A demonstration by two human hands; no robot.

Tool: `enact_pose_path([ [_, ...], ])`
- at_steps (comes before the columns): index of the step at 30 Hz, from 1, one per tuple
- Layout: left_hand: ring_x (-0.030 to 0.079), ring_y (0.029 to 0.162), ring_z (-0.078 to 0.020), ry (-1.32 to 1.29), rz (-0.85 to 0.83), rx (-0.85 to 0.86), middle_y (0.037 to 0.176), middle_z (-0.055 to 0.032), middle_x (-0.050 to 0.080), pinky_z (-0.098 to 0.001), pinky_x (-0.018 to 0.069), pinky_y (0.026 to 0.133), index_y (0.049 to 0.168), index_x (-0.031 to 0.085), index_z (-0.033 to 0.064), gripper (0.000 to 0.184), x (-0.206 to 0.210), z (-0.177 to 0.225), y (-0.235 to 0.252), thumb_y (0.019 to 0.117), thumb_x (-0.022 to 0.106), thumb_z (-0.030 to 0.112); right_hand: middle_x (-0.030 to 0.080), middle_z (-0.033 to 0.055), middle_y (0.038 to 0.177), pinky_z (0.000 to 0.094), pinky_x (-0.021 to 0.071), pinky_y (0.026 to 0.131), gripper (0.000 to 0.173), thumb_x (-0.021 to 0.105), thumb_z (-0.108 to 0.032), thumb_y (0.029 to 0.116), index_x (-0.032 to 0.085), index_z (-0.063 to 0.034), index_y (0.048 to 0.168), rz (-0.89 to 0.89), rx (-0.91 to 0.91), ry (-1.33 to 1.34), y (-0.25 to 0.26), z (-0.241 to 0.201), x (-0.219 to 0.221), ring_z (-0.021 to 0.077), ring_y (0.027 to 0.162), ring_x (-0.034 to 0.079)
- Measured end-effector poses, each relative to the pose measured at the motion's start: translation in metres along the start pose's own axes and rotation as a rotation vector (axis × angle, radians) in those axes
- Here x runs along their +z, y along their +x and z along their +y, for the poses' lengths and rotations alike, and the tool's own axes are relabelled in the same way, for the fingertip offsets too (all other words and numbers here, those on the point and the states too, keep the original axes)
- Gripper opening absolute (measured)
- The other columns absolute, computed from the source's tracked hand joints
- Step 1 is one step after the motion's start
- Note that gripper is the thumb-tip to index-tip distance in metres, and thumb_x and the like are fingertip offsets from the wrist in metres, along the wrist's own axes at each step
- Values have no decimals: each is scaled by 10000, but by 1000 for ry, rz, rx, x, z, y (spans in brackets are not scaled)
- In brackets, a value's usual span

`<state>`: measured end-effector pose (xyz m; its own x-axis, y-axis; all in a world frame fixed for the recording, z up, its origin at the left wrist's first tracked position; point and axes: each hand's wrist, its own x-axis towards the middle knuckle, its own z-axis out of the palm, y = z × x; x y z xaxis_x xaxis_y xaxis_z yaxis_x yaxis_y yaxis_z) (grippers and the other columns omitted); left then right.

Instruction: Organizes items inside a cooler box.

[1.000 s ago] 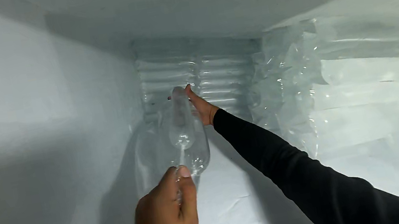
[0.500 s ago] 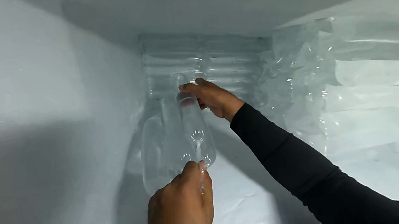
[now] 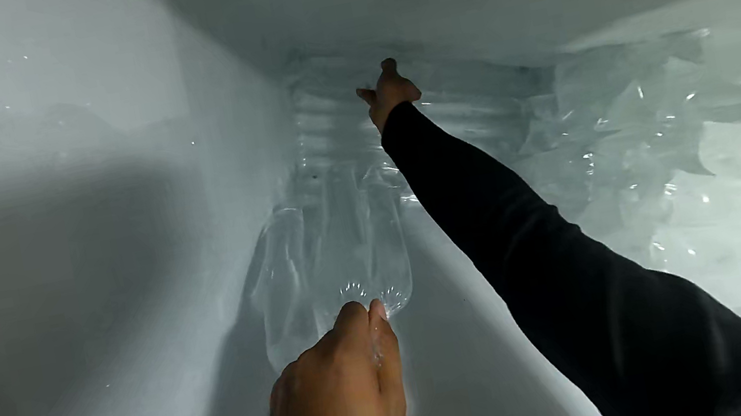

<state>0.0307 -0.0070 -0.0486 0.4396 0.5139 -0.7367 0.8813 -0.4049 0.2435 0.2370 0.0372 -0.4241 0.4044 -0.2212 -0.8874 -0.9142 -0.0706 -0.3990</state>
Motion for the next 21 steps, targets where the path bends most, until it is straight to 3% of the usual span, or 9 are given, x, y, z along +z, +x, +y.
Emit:
enact_pose_path([
  [3,441,434,-143,-22,1,-9,525,20,426,-339,334,395,734,554,138,430,3,0,2,1065,437,386,430,269,1465,442,629,858,834,650,-396,1004,176,-21,1579,-62,17,-25,7,14,18,363,1149,646],
  [5,449,438,-143,-29,-3,-16,524,24,427,-341,342,399,742,560,145,432,6,1,2,1066,430,401,512,267,1371,425,626,830,801,605,-387,1030,135,-43,1580,-197,-42,-85,7,25,6,328,1055,687],
  [7,455,440,-152,-33,7,-12,523,25,429,-351,349,402,741,562,149,447,8,1,2,1066,421,422,582,227,1326,447,600,855,683,536,-442,1042,318,-12,1526,-317,-99,-357,-16,25,-29,302,1084,670],
  [9,460,443,-159,-33,8,-14,523,24,430,-355,353,404,735,561,153,458,9,3,1,1066,420,437,563,218,1372,587,523,913,636,497,-549,1027,516,-61,1435,-364,-85,-723,-57,17,-77,366,1209,584],
  [11,460,439,-161,-21,12,-23,515,24,424,-355,349,403,724,556,153,473,10,5,1,1064,417,450,464,245,1505,694,459,1009,806,518,-699,957,459,-117,1511,-432,15,-890,-88,16,-126,437,1354,485],
  [14,463,440,-162,1,21,-30,512,23,421,-357,347,404,713,551,157,493,12,6,1,1068,395,462,542,210,1437,571,551,905,996,559,-816,856,318,-186,1589,-552,269,-829,-111,24,-174,387,1196,613],
  [17,482,450,-172,7,21,-43,514,14,434,-371,360,412,722,566,153,503,12,6,1,1067,387,473,697,106,1055,358,591,691,704,548,-706,940,566,-121,1332,-730,524,-682,-121,26,-180,206,843,698],
  [19,470,444,-166,1,21,-45,511,21,425,-365,351,409,717,562,156,508,11,3,2,1063,398,491,695,70,1001,315,583,679,495,577,-537,998,587,-110,1247,-782,539,-580,-127,24,-175,160,818,693],
  [21,435,429,-156,-15,10,-48,502,29,396,-355,331,401,697,532,161,517,9,1,2,1058,420,514,665,63,1015,356,580,699,423,608,-427,992,579,-106,1266,-658,362,-515,-130,22,-165,173,835,670],
])
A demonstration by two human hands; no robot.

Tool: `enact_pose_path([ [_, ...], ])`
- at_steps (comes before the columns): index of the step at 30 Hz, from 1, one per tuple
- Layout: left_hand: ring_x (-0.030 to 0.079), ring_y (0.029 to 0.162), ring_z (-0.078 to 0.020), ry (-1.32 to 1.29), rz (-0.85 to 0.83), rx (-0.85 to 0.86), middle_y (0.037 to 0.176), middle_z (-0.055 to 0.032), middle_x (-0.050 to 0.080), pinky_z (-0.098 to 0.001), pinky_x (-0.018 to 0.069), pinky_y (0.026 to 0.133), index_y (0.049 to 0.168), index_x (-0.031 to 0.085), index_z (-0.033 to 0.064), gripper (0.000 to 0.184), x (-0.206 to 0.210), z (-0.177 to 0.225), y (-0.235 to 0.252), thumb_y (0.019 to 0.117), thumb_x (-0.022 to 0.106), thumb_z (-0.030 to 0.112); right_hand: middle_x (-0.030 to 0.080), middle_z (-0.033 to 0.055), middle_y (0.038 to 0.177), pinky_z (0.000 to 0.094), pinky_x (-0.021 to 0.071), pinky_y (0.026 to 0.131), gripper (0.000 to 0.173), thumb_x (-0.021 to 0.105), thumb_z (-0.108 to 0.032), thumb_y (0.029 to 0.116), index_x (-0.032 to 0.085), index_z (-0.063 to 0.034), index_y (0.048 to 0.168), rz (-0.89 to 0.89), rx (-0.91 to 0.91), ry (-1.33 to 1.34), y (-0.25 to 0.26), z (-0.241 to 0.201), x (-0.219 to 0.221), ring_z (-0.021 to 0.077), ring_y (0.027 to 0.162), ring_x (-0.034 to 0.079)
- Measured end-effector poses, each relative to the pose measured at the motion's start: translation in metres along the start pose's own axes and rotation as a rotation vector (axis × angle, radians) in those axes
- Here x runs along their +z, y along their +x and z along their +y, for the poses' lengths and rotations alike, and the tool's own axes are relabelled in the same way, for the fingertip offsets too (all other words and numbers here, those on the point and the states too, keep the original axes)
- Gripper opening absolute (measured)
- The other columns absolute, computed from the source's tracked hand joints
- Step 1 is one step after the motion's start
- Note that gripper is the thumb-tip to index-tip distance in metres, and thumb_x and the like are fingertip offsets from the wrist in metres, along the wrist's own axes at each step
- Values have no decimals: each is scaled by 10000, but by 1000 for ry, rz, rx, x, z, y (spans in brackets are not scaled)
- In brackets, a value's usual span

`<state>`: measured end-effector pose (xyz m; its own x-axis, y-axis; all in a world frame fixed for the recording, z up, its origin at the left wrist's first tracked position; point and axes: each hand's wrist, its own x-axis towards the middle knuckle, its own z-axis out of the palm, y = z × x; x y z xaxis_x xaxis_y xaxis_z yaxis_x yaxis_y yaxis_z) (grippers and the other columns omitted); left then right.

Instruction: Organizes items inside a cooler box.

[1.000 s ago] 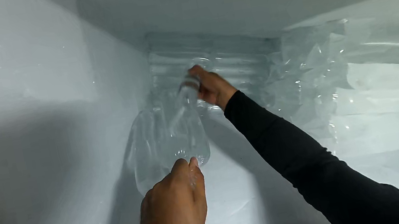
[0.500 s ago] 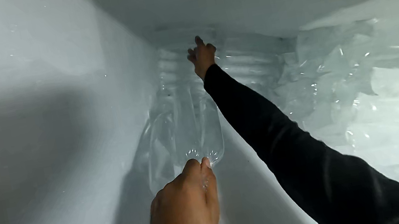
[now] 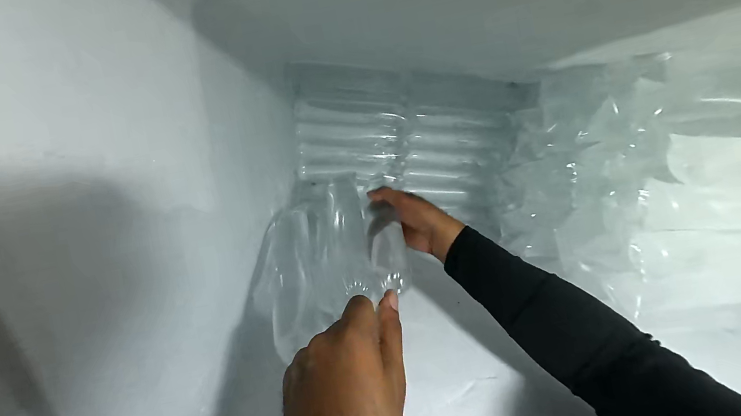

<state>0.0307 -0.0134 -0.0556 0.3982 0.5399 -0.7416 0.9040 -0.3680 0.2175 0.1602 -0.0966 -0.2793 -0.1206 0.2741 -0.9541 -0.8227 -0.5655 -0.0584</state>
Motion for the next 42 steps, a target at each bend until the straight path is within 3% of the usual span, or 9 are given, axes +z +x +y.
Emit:
enact_pose_path([
  [5,437,418,-161,12,-9,13,501,15,410,-349,327,389,692,536,142,484,-8,0,-1,1061,442,439,580,137,1236,328,528,623,671,519,-435,1029,267,-92,1547,439,-265,159,83,-52,-6,172,803,607],
  [10,441,423,-163,3,-48,8,510,6,425,-349,334,393,699,550,136,470,-13,2,-3,1059,462,425,318,301,1537,494,643,738,945,621,-380,1004,-59,-153,1620,751,-363,465,155,-98,16,415,1090,660],
  [16,437,419,-153,-15,-53,13,505,20,414,-345,331,388,708,548,147,476,-7,3,0,1053,460,462,441,296,1471,488,621,824,926,553,-483,1017,-61,-151,1626,667,-372,277,172,-89,28,369,1086,678],
  [22,468,431,-173,8,-63,22,509,9,430,-361,361,399,735,567,143,509,0,7,-3,1045,452,529,327,229,1616,647,444,1059,1047,651,-681,887,131,-188,1650,303,-119,-215,27,-22,16,426,1421,419],
  [27,460,432,-160,29,-44,58,508,21,420,-349,353,396,724,551,152,425,1,6,-5,1032,487,438,532,213,1420,498,577,835,1076,790,-585,826,172,-216,1626,129,161,-85,-1,11,5,353,1114,639],
  [30,471,434,-167,24,-39,54,511,17,430,-353,358,394,752,562,142,393,-1,6,-4,1023,505,421,645,89,994,299,559,638,566,696,-501,926,538,-107,1300,-19,244,-36,1,3,8,156,749,653],
  [32,503,447,-170,5,-41,36,532,23,470,-362,395,403,883,605,135,386,-4,5,-4,1036,493,471,658,36,910,264,543,590,411,640,-431,960,561,-128,1226,-28,180,-40,7,-3,8,106,695,645],
  [36,566,469,-202,-39,-37,15,592,-9,583,-399,459,424,1283,649,127,370,-13,3,-4,1079,431,345,606,140,1268,351,559,671,772,576,-412,997,171,-165,1607,216,-89,-17,65,-23,-9,208,888,651],
  [42,577,486,-193,-60,-25,30,610,-7,595,-393,453,423,1215,670,126,333,-15,4,-5,1069,420,290,321,320,1514,497,640,641,1018,691,-259,970,-104,-230,1607,669,-389,390,142,-53,9,409,887,702],
])
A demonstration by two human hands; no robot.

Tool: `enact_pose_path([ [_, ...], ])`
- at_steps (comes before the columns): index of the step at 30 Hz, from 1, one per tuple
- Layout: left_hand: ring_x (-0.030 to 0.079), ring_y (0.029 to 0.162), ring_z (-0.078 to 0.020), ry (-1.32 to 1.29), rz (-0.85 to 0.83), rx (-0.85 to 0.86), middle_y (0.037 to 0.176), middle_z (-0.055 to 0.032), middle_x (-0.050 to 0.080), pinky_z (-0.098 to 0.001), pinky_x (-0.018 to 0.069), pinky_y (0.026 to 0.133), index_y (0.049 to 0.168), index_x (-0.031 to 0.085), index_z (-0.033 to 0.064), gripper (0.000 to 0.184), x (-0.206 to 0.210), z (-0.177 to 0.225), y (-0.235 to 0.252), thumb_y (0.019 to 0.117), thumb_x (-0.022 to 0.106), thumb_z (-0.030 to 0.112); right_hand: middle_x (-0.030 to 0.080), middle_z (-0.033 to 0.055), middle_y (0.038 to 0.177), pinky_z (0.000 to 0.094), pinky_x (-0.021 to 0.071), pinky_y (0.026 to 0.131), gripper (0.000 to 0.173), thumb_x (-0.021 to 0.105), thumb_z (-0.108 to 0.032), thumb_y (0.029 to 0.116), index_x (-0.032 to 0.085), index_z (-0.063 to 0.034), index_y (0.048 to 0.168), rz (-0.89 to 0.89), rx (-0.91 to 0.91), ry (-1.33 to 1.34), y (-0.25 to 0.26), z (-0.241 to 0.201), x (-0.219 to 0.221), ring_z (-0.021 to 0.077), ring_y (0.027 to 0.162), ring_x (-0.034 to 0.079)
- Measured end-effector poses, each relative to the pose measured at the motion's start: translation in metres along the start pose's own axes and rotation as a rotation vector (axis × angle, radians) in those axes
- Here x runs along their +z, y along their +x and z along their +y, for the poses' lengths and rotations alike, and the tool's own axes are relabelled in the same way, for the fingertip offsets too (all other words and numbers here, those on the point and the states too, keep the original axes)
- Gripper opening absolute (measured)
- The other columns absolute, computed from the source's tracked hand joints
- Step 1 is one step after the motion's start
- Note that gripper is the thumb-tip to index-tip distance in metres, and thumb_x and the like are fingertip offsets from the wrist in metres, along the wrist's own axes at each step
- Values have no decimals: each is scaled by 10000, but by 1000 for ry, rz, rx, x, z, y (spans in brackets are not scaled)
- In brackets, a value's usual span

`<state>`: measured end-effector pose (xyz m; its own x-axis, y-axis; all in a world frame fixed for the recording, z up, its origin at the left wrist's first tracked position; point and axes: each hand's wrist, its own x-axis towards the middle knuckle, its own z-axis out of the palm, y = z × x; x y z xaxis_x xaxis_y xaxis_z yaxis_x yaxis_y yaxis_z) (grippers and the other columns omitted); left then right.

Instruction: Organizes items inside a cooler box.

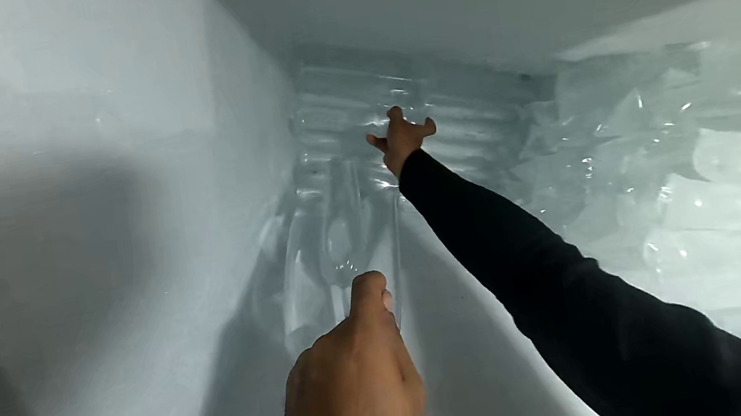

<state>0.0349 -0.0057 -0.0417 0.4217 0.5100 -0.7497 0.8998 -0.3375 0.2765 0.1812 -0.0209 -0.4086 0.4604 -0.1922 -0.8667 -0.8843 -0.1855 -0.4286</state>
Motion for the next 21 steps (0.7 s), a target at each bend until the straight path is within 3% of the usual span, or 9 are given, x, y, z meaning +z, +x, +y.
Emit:
enact_pose_path([
  [3,564,487,-177,-33,8,10,604,8,574,-382,447,424,1194,656,124,320,-1,1,3,1073,409,288,504,311,1332,449,631,654,926,659,-285,1004,-36,-207,1611,16,-15,-47,13,9,16,339,794,717],
  [4,560,489,-173,-38,13,17,604,12,568,-378,446,427,1191,654,129,324,0,0,4,1079,401,299,546,288,1290,466,624,689,873,633,-324,1018,2,-207,1610,-12,-13,-103,12,10,11,340,842,715],
  [7,570,494,-181,-40,28,48,604,9,570,-385,461,433,1165,662,144,331,8,1,2,1087,395,322,517,244,1430,599,535,896,738,496,-521,1037,172,-178,1605,-197,14,-425,-29,7,-36,393,1197,600],
  [10,606,514,-223,16,-13,74,611,-15,591,-412,482,444,1141,669,146,308,13,4,0,1082,409,300,602,166,1408,575,490,968,889,273,-825,948,462,-170,1520,-576,125,-707,-89,-5,-87,341,1239,596],
  [12,606,508,-228,55,-44,114,598,-15,582,-411,479,437,1132,676,157,290,16,5,-1,1073,428,296,502,103,1546,595,456,1060,964,339,-900,870,402,-249,1578,-775,122,-825,-109,-3,-108,328,1361,525],
  [14,614,514,-242,83,-101,153,600,-26,586,-420,486,441,1122,688,169,280,18,7,-5,1071,449,304,321,97,1665,634,389,1109,1036,473,-877,844,219,-278,1651,-832,140,-896,-114,0,-111,348,1455,411],
  [16,624,519,-256,123,-157,206,620,-45,605,-429,492,445,1105,705,172,252,19,10,-6,1056,483,281,288,134,1674,640,364,1121,1095,615,-787,840,146,-245,1667,-816,173,-870,-111,-1,-105,374,1468,376],
  [18,637,537,-261,157,-213,243,646,-50,623,-432,502,453,1074,712,181,205,21,11,-7,1034,530,265,387,159,1611,593,437,1070,1016,720,-601,866,214,-199,1649,-792,179,-765,-112,-1,-98,362,1401,455],
  [21,642,549,-252,146,-266,294,659,-44,626,-426,509,458,1029,719,192,170,22,11,-11,1012,567,267,638,104,1325,467,562,896,745,630,-401,952,294,-171,1576,-732,197,-471,-113,5,-86,250,1135,644],
])
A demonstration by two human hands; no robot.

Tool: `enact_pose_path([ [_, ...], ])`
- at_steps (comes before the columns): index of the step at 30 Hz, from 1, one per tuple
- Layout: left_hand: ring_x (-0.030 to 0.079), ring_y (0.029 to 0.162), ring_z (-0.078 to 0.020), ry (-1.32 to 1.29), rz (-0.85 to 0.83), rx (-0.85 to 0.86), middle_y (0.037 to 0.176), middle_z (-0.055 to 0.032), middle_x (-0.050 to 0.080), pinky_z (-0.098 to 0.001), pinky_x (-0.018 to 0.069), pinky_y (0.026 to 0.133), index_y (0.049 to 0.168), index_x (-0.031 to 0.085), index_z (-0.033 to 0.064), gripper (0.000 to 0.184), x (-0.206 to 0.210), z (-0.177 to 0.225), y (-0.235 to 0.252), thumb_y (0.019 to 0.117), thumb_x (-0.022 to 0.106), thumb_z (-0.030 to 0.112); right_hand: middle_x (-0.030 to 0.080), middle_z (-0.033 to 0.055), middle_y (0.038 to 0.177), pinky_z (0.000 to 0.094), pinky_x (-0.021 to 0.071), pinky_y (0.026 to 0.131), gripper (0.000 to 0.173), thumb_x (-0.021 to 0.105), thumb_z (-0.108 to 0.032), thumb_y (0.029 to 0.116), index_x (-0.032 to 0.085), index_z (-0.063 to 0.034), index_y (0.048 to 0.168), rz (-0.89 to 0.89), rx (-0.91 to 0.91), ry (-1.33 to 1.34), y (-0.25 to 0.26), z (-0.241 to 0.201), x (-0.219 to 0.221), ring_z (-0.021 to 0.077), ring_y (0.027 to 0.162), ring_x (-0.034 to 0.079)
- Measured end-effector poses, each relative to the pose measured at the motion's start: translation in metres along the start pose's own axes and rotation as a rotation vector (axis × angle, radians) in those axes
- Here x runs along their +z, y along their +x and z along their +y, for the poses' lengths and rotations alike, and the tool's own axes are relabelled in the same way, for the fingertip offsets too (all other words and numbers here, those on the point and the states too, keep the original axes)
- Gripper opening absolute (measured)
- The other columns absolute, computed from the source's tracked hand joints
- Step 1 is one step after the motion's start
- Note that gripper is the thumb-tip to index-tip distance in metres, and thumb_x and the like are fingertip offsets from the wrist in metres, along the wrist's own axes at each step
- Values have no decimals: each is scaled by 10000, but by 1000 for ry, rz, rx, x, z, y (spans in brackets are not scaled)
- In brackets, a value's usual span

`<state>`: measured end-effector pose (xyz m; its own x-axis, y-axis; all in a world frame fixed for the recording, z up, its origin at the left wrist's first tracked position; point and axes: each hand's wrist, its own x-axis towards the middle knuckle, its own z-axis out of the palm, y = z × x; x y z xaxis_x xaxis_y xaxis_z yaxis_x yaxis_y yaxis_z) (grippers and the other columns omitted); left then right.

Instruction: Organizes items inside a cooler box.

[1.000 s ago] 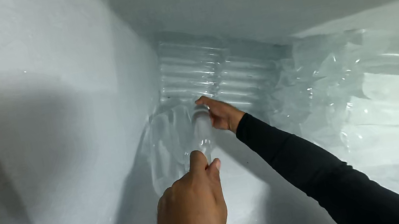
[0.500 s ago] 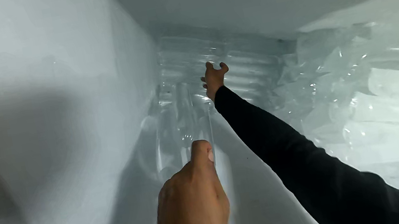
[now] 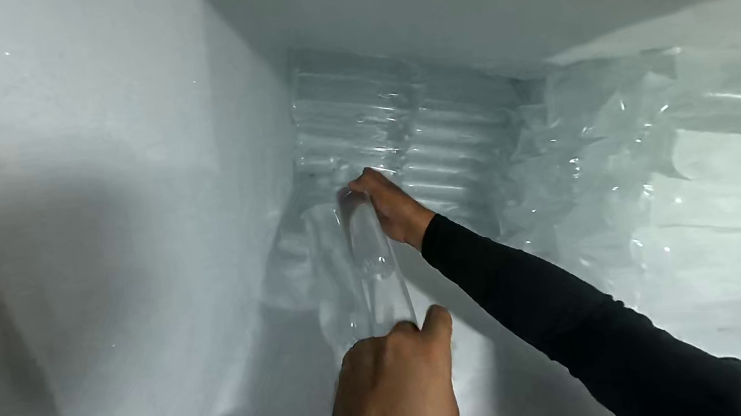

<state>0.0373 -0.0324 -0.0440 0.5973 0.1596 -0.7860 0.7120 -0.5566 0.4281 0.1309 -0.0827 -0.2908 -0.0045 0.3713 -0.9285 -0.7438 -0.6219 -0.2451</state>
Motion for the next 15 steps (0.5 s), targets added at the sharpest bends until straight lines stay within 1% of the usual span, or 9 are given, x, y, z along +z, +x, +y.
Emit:
enact_pose_path([
  [2,641,548,-253,-27,-15,25,656,-46,625,-425,503,456,1025,715,184,173,-4,2,-1,1010,561,260,635,169,1225,460,607,771,652,548,-340,1010,283,-109,1559,131,-62,216,27,0,-3,276,929,693],
  [5,626,524,-254,-25,-16,33,636,-49,613,-414,488,440,1040,707,157,202,-11,6,-4,1024,540,270,487,244,1382,435,625,736,783,532,-314,1041,49,-98,1618,357,-105,359,67,-2,-26,292,877,694],
  [6,623,521,-255,-14,-19,28,638,-51,615,-410,483,440,1048,707,152,208,-12,7,-5,1026,539,272,498,243,1381,408,623,737,777,528,-345,1047,61,-80,1609,422,-92,382,78,-4,-29,276,878,700],
  [7,618,513,-255,-2,-19,25,637,-52,615,-407,478,433,1046,710,149,205,-12,8,-6,1020,546,269,535,225,1356,382,606,765,718,512,-380,1050,161,-53,1585,485,-65,404,85,-4,-29,254,912,695],
  [9,613,506,-255,19,-21,17,637,-51,617,-403,470,429,1026,708,150,195,-11,10,-8,1013,551,266,631,149,1197,358,568,778,576,473,-472,1048,465,-23,1408,620,-18,438,97,-4,-22,197,937,661],
  [10,616,514,-258,26,-25,5,644,-53,622,-407,472,435,1027,706,150,195,-12,10,-7,1016,549,264,619,159,1238,425,546,848,589,464,-500,1041,511,-27,1389,654,-3,430,102,-7,-17,236,1045,628],
  [12,615,513,-255,44,-14,-10,642,-51,620,-405,473,433,1030,704,151,190,-13,8,-6,1017,547,257,476,232,1466,520,533,1001,674,484,-488,1049,380,-3,1505,657,-1,474,116,-16,-4,349,1298,540],
  [13,614,508,-252,49,-7,-14,637,-50,616,-403,475,429,1035,707,149,191,-13,6,-7,1014,549,254,437,251,1500,534,536,1010,722,498,-502,1039,342,10,1524,655,19,466,125,-16,1,377,1327,521],
  [15,616,506,-258,59,-9,-25,631,-52,614,-407,478,430,1038,704,146,191,-14,4,-8,1014,550,255,491,255,1453,507,553,969,766,522,-566,1017,400,26,1488,622,77,404,144,-14,9,370,1270,569],
])
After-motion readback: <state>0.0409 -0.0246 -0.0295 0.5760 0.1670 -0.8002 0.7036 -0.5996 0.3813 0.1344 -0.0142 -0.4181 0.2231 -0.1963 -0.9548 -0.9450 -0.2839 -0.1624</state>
